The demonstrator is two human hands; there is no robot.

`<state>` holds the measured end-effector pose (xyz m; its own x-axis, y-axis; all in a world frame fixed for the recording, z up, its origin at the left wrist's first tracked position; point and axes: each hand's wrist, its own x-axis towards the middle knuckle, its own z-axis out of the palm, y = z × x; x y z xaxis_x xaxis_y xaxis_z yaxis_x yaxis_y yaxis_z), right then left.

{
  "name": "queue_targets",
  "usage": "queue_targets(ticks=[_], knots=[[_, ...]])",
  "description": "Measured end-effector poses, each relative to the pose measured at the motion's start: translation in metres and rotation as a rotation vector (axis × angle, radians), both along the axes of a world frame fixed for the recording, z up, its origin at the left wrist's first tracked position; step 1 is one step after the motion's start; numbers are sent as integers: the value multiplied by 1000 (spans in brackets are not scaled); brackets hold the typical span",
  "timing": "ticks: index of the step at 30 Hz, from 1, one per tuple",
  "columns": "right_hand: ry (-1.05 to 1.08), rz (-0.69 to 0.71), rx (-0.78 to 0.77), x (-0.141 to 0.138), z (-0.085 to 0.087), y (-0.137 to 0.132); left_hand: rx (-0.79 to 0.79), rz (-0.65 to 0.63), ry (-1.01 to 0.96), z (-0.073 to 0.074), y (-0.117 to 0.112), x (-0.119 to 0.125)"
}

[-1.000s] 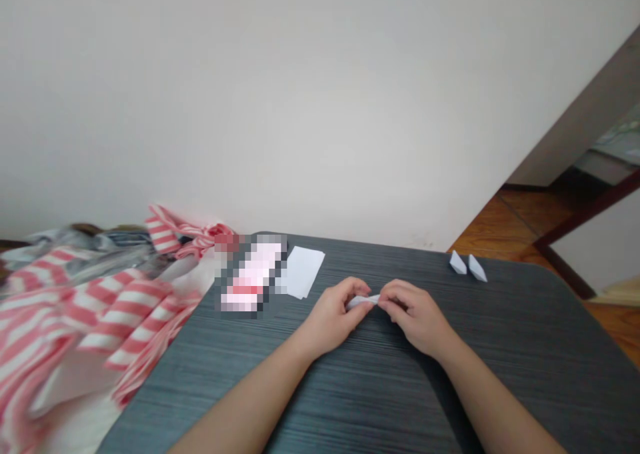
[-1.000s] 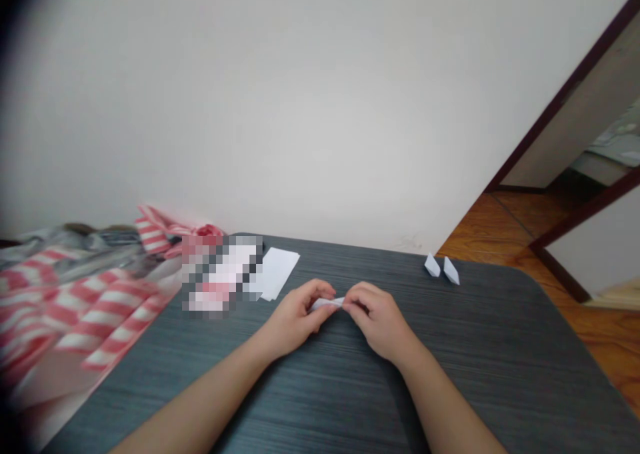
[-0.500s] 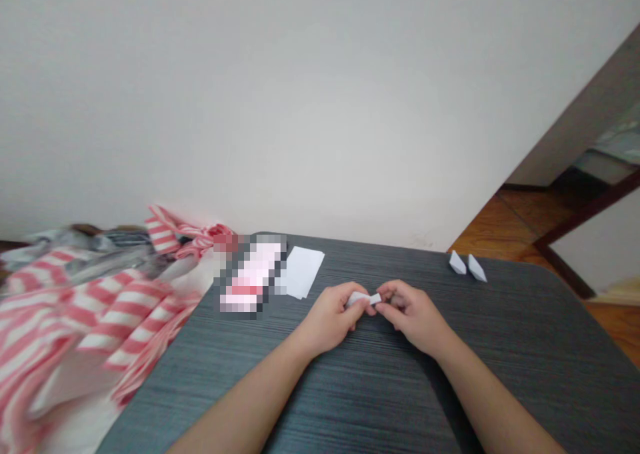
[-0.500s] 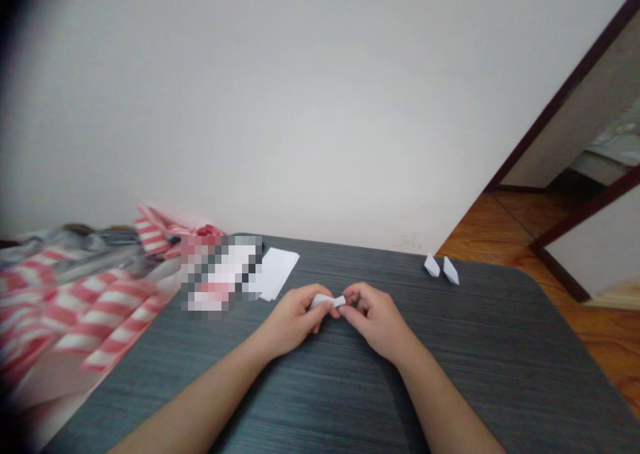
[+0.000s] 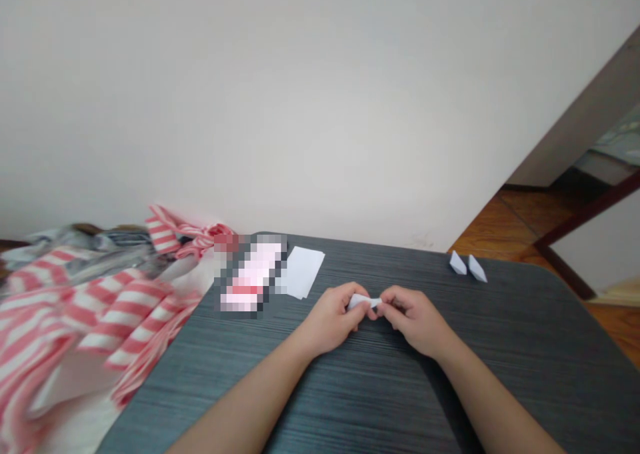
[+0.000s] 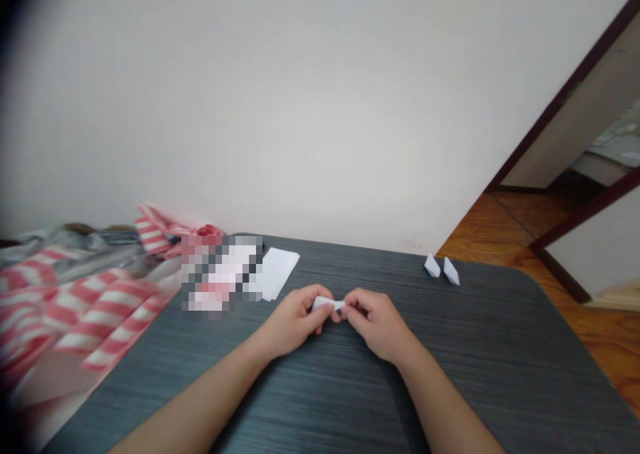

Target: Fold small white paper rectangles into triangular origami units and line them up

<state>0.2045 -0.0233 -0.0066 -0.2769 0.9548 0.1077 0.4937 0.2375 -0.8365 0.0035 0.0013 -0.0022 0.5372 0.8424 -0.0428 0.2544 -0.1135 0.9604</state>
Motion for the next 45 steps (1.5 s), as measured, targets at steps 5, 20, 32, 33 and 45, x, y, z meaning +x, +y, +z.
queue_targets(ticks=[5, 20, 32, 33, 45], knots=[[13, 28, 16, 0, 5, -1, 1, -24, -25, 0, 0, 1], [79, 43, 129, 0, 1, 1, -119, -7, -80, -2, 1, 1], [92, 100, 211, 1, 5, 3, -144, -18, -111, -3, 2, 1], [82, 103, 208, 1, 5, 3, -146, -21, -111, -3, 2, 1], [53, 193, 178, -1, 5, 2, -142, -1, -120, -7, 3, 2]])
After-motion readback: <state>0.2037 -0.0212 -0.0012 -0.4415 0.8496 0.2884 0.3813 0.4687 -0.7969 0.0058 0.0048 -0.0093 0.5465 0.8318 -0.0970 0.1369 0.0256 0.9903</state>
